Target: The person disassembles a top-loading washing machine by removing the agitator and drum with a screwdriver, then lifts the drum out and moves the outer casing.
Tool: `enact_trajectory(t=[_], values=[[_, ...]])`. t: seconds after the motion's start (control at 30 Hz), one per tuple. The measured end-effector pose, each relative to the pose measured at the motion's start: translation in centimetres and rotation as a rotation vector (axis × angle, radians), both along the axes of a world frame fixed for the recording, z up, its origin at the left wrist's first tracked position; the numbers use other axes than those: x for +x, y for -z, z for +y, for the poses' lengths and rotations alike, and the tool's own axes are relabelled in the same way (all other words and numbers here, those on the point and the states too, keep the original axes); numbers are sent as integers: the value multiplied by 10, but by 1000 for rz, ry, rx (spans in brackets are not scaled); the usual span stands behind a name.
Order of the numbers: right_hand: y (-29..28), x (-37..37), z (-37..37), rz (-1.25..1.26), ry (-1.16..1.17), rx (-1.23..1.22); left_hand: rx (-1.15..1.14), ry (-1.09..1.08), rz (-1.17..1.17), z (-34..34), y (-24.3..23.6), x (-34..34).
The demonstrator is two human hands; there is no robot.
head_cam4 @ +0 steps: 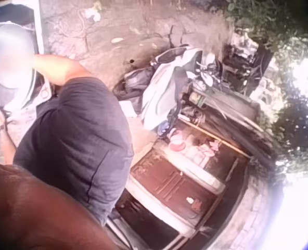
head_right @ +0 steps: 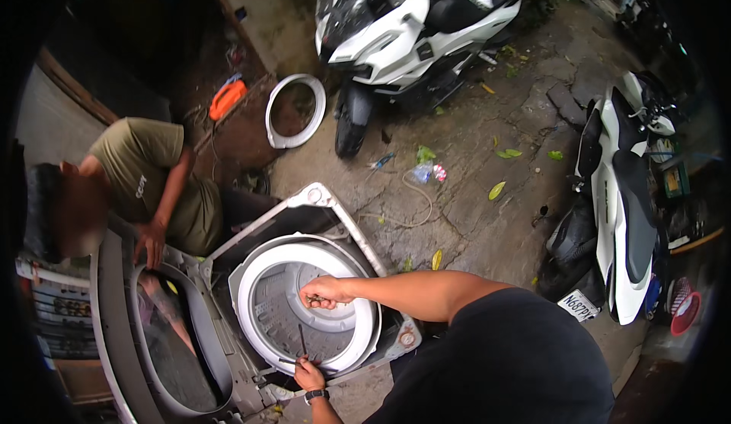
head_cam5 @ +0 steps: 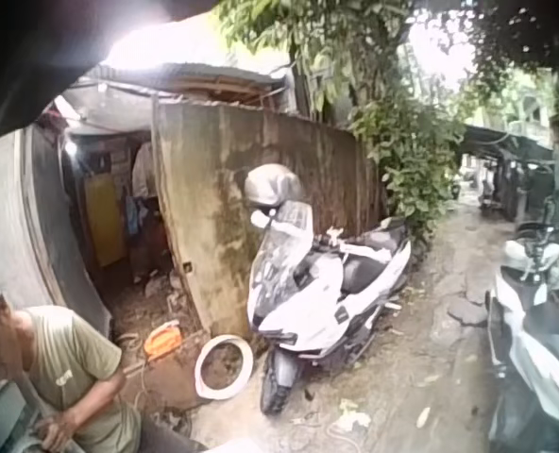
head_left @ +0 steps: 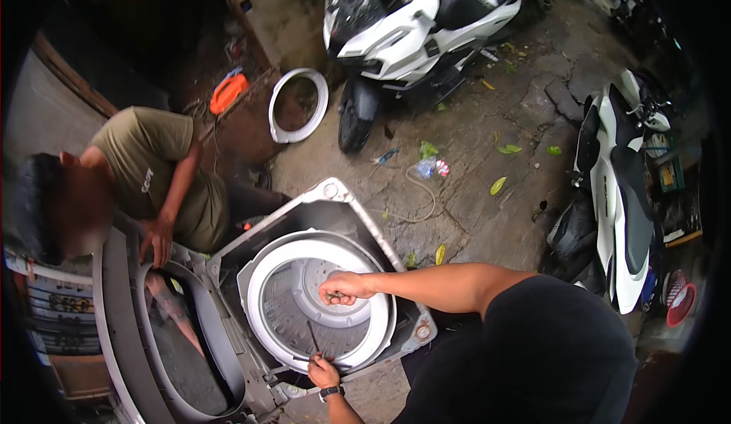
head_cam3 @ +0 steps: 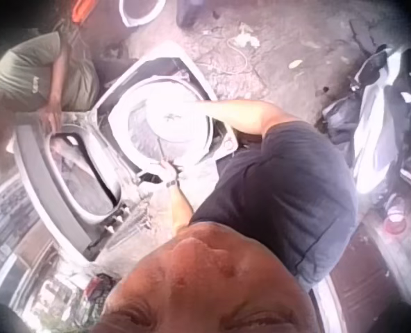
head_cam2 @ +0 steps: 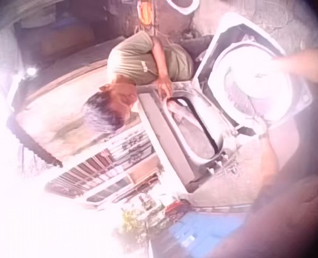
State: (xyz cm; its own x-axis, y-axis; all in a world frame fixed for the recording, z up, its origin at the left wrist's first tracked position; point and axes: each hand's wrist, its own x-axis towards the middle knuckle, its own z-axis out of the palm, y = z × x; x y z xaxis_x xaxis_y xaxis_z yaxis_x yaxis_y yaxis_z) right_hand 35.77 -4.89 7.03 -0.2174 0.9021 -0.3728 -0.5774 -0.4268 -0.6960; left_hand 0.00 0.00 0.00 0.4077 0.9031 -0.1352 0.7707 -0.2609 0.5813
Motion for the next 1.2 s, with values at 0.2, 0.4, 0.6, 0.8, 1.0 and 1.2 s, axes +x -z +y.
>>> enact_trajectory(t=[0.2,0.4,0.6,0.8,1.0,1.2], values=[[-65,51,-166,51,566,-230,-23,-4,-38,-44,-5,20],[-80,93,-277,-85,570,-274,-133,-336,-490,-8,-5,-16],[0,253,-409,-216,860,-561,-435,-569,-749,-104,-105,80],[80,478,-438,-392,886,-655,70,-535,-601,-220,-172,146],[113,746,-429,-898,503,-612,401,-927,-594,-342,-175,349],[108,835,-413,-1105,240,-511,376,-1027,-549,-453,-219,528]])
